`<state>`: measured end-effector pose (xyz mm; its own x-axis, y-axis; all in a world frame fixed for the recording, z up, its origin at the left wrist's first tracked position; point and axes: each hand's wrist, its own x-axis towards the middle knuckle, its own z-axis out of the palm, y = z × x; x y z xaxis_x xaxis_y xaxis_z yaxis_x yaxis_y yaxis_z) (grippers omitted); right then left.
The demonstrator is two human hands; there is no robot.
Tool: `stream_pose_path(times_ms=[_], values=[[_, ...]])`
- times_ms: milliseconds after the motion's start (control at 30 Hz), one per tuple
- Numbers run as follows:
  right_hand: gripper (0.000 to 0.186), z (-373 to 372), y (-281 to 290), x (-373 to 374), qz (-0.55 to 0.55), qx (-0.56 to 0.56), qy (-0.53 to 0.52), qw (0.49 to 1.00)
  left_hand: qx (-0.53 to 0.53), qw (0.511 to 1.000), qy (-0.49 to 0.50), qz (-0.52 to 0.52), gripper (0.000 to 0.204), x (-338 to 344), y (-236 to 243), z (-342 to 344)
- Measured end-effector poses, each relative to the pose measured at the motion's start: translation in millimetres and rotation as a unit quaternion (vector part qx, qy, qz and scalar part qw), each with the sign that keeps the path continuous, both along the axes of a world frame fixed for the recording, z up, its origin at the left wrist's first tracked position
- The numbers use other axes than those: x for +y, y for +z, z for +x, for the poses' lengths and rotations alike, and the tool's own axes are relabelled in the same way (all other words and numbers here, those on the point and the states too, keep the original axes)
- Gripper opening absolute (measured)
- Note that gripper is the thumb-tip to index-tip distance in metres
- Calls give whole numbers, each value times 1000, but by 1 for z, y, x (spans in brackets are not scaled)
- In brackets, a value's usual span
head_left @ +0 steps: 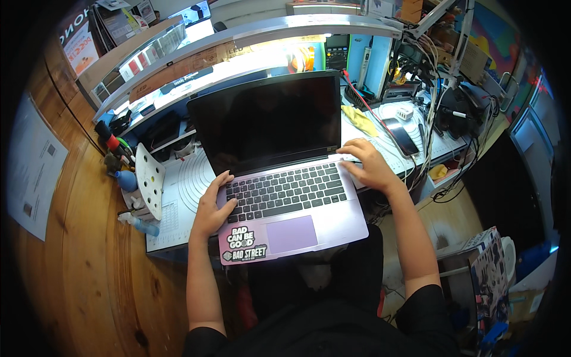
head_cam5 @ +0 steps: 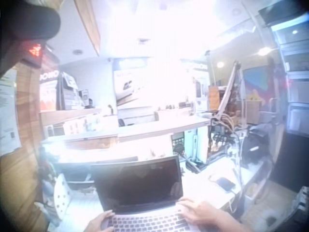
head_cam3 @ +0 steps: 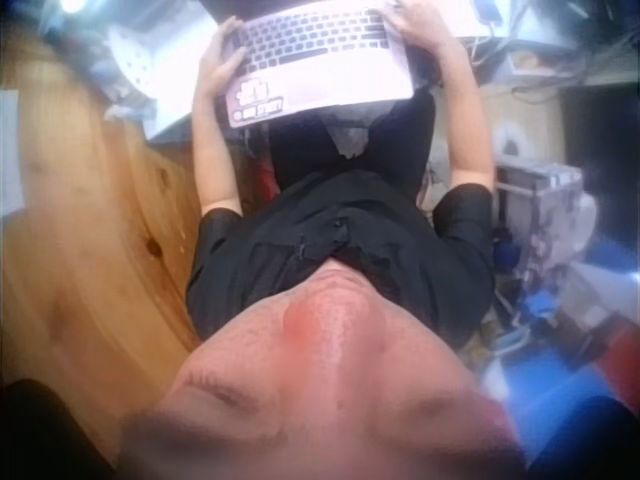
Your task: The person wipes the screen of a laptop with a cloth, closes the lid, turns the laptop over, and removes screws from the bottom casing using an electric screwdriver before prying the casing open with a plastic tool.
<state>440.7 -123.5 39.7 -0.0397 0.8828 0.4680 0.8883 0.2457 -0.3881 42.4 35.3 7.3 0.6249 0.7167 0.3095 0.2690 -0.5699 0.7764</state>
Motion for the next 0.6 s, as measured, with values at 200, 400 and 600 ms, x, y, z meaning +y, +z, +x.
stream_pose_path(times_ms=[200,400,600], values=[[80,-74,-25,-6,-92,-202,65,973,173,961,-52,207,59,-6,9,7],[81,-86,-23,-7,-107,-206,41,972,303,921,-6,245,65,-27,3,16],[77,-122,-35,3,-93,-191,62,975,278,910,-119,284,67,-68,6,60]])
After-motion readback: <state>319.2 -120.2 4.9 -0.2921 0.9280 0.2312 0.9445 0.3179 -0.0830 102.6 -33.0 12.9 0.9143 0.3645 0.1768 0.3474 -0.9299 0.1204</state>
